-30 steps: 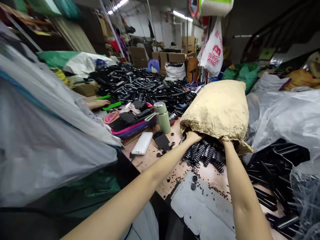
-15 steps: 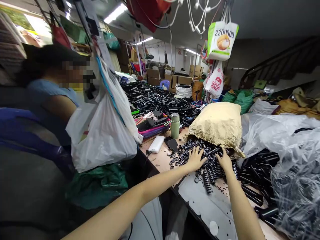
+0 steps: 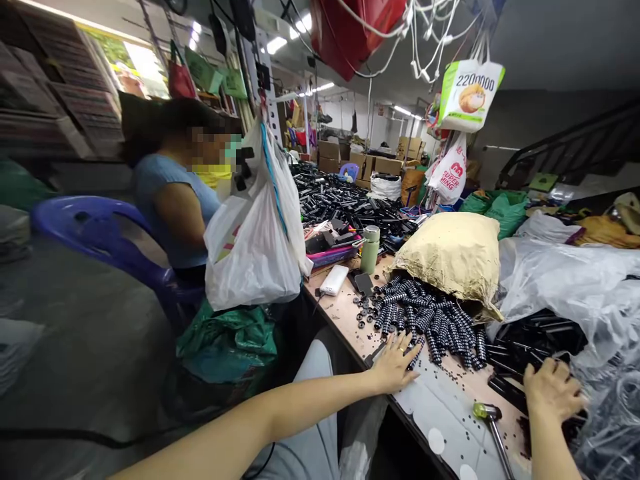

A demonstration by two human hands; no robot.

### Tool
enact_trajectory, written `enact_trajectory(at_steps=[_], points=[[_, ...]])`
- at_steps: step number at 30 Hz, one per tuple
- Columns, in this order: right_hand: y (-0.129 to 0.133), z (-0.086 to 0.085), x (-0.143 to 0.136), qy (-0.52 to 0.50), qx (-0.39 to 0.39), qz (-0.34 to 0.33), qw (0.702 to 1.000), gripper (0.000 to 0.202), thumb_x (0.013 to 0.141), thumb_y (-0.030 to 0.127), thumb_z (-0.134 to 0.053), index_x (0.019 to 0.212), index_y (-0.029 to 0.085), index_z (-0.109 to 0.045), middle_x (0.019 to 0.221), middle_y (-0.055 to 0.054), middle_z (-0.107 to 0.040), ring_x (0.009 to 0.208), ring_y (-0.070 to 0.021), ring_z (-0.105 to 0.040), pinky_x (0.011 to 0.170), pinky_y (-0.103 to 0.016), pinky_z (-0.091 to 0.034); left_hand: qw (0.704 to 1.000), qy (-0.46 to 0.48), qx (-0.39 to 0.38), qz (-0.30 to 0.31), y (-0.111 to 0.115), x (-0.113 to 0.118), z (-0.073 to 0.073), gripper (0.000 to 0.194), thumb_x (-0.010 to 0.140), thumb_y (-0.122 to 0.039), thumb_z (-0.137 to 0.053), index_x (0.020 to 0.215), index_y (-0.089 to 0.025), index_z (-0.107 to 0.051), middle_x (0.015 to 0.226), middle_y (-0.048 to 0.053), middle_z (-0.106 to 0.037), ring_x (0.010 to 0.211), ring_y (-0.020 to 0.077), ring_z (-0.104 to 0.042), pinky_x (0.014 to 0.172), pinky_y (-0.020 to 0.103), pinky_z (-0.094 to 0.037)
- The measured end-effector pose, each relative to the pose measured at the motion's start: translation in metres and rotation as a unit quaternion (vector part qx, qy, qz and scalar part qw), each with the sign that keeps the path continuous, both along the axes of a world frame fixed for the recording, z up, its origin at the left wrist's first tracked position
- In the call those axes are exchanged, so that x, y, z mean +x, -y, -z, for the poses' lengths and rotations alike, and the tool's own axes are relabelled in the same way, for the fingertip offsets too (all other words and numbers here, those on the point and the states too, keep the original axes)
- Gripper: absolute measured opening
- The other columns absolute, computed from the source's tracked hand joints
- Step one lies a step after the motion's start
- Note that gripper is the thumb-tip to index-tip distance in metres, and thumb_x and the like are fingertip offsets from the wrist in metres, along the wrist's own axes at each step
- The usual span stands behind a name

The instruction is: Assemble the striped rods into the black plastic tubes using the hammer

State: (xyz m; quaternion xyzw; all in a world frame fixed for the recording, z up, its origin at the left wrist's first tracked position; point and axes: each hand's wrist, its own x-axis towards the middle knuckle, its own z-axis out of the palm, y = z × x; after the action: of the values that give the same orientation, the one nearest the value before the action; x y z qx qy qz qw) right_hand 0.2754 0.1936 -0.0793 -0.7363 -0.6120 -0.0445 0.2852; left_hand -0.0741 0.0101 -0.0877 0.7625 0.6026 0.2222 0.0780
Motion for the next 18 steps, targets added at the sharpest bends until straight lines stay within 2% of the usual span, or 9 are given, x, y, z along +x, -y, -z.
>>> enact_trajectory(at_steps=[1, 3, 5, 7, 8, 9, 11, 15, 18], points=[[-0.003, -0.011, 0.005, -0.004, 0.001, 0.044, 0.999, 0.067, 0.070, 0.058, -0.032, 0.135, 0.040, -0.037, 0.146, -0.020, -0.029, 0.135, -0.0489, -0.024, 0.079, -0.078, -0.022, 1.000, -0.006, 0.011, 0.001, 0.001, 0.000, 0.001, 0.067, 0.091, -0.059, -0.033, 0.147, -0.021, -0.029, 0.154, 0.015, -0.022, 0.144, 0.0324, -0.013, 0.115, 0.056, -0.012], [-0.010, -0.032, 0.012, -0.030, -0.061, 0.119, 0.991, 0.073, 0.066, 0.058, -0.048, 0.136, 0.041, -0.039, 0.148, -0.019, -0.027, 0.136, -0.0478, -0.024, 0.077, -0.075, -0.029, 1.000, -0.016, 0.024, 0.002, 0.002, 0.001, 0.001, 0.068, 0.091, -0.058, -0.035, 0.146, -0.019, -0.031, 0.153, 0.015, -0.026, 0.143, 0.0318, -0.016, 0.115, 0.053, -0.013], [-0.013, -0.050, 0.008, -0.018, -0.139, 0.120, 0.983, 0.067, 0.068, 0.050, -0.058, 0.132, 0.037, -0.047, 0.148, -0.024, -0.025, 0.131, -0.0465, -0.034, 0.080, -0.067, -0.035, 0.999, -0.024, 0.023, 0.001, 0.002, 0.002, 0.000, 0.068, 0.090, -0.056, -0.039, 0.146, -0.017, -0.032, 0.152, 0.016, -0.028, 0.143, 0.0318, -0.018, 0.116, 0.051, -0.013], [-0.011, -0.060, -0.005, 0.018, -0.187, 0.107, 0.976, 0.062, 0.072, 0.045, -0.060, 0.130, 0.025, -0.052, 0.140, -0.030, -0.028, 0.124, -0.0488, -0.042, 0.085, -0.064, -0.037, 0.999, -0.032, 0.012, -0.002, 0.002, 0.003, -0.002, 0.069, 0.088, -0.053, -0.046, 0.146, -0.017, -0.032, 0.152, 0.016, -0.028, 0.143, 0.0321, -0.018, 0.116, 0.052, -0.013], [-0.008, -0.061, -0.014, 0.028, -0.196, 0.101, 0.975, 0.063, 0.072, 0.046, -0.061, 0.130, 0.022, -0.052, 0.138, -0.029, -0.030, 0.122, -0.0483, -0.045, 0.087, -0.063, -0.038, 0.999, -0.035, 0.006, -0.003, 0.001, 0.003, -0.002, 0.070, 0.087, -0.051, -0.049, 0.146, -0.018, -0.032, 0.152, 0.016, -0.028, 0.143, 0.0322, -0.018, 0.116, 0.052, -0.012], [-0.004, -0.060, -0.024, 0.036, -0.200, 0.099, 0.974, 0.061, 0.074, 0.047, -0.061, 0.130, 0.025, -0.050, 0.139, -0.025, -0.030, 0.119, -0.0437, -0.050, 0.090, -0.059, -0.040, 0.999, -0.038, 0.002, -0.004, 0.000, 0.004, -0.003, 0.071, 0.086, -0.050, -0.051, 0.146, -0.018, -0.032, 0.153, 0.016, -0.027, 0.143, 0.0324, -0.017, 0.116, 0.052, -0.013], [0.007, -0.053, -0.041, 0.052, -0.213, 0.046, 0.975, 0.057, 0.074, 0.046, -0.064, 0.126, 0.024, -0.052, 0.139, -0.019, -0.031, 0.108, -0.0351, -0.059, 0.089, -0.051, -0.045, 0.999, -0.043, 0.003, -0.001, -0.002, 0.004, -0.003, 0.069, 0.086, -0.048, -0.052, 0.145, -0.016, -0.035, 0.152, 0.016, -0.028, 0.143, 0.0326, -0.017, 0.116, 0.052, -0.014], [0.039, -0.037, -0.071, 0.058, -0.173, -0.069, 0.981, 0.050, 0.077, 0.044, -0.064, 0.121, 0.021, -0.055, 0.146, -0.016, -0.024, 0.109, -0.0295, -0.058, 0.093, -0.042, -0.045, 0.998, -0.057, 0.018, 0.010, -0.008, 0.005, 0.000, 0.062, 0.087, -0.042, -0.051, 0.141, -0.013, -0.040, 0.148, 0.019, -0.035, 0.141, 0.0335, -0.022, 0.114, 0.052, -0.019], [0.060, -0.033, -0.083, 0.063, -0.150, -0.130, 0.978, 0.041, 0.080, 0.041, -0.064, 0.116, 0.021, -0.059, 0.152, -0.014, -0.018, 0.114, -0.0311, -0.054, 0.097, -0.046, -0.041, 0.998, -0.054, 0.026, 0.020, -0.011, 0.005, 0.004, 0.055, 0.089, -0.037, -0.048, 0.139, -0.014, -0.044, 0.145, 0.019, -0.040, 0.140, 0.0336, -0.026, 0.112, 0.053, -0.022]])
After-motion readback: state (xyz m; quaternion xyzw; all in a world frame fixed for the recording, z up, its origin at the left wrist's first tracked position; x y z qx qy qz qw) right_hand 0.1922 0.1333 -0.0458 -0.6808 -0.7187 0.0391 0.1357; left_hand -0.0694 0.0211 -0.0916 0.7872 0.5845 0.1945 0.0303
